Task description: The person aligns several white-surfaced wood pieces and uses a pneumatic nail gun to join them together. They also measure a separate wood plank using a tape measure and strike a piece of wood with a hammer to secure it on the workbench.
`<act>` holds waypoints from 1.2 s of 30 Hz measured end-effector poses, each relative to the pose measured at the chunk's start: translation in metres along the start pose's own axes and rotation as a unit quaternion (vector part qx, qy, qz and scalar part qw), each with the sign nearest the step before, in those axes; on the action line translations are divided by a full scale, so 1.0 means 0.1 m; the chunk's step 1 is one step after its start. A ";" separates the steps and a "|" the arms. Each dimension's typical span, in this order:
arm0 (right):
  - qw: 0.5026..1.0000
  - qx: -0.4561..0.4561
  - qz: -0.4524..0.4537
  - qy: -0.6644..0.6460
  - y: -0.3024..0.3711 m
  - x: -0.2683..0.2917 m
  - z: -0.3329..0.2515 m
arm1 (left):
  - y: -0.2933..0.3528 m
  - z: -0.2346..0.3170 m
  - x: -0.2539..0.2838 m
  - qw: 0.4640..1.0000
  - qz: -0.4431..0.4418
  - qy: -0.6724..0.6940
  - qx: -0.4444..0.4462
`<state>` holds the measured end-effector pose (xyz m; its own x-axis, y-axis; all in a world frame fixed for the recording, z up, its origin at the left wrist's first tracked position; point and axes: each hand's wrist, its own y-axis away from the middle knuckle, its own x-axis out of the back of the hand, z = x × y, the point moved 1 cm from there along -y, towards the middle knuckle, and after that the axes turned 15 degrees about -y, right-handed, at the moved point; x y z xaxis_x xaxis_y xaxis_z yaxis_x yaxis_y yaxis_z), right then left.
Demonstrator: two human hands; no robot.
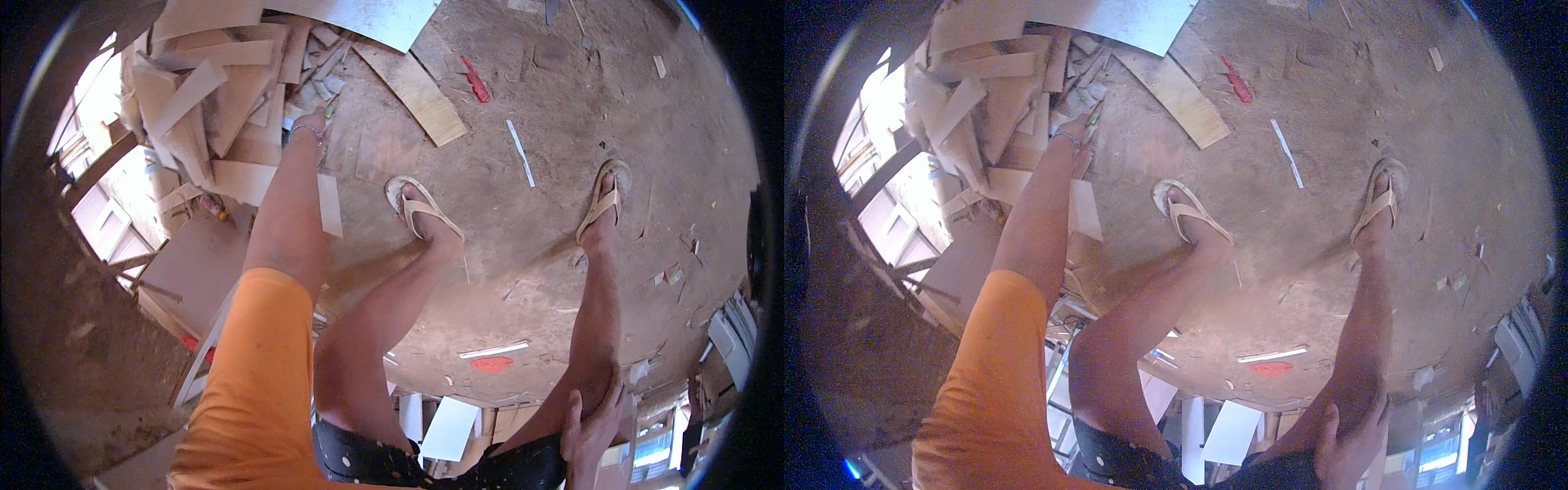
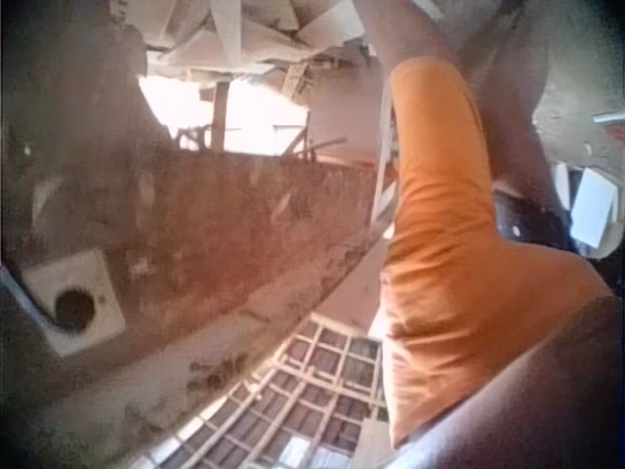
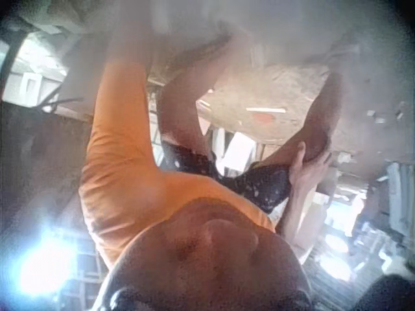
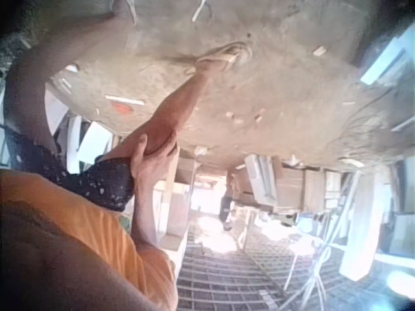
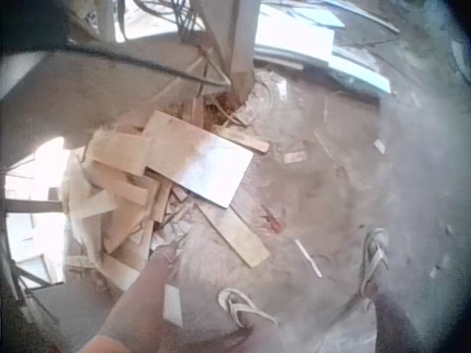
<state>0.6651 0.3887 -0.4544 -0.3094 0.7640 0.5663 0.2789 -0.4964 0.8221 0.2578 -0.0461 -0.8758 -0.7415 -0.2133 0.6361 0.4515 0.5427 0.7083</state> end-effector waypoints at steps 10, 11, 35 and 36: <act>0.998 -0.006 0.010 0.059 -0.09 0.03 -0.24 | -0.37 -0.16 0.01 0.966 0.125 -0.224 -0.024; 0.998 -0.010 0.008 0.068 -0.10 0.05 -0.27 | -0.19 -0.13 0.14 0.977 0.092 -0.190 -0.021; 0.998 -0.013 -0.055 0.012 -0.22 0.70 0.63 | 5.83 0.70 -1.61 0.783 -0.448 0.408 -0.142; 0.998 -0.001 -0.058 0.007 -0.25 0.73 0.75 | 6.03 0.59 -1.53 0.752 -0.486 0.426 -0.134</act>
<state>0.7034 0.4878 -0.4376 -0.3529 0.8098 0.4687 0.2391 -0.4062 0.8819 0.6140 0.3617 -0.5646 -0.2506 -0.9078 -0.3362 0.0709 -0.3635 0.9289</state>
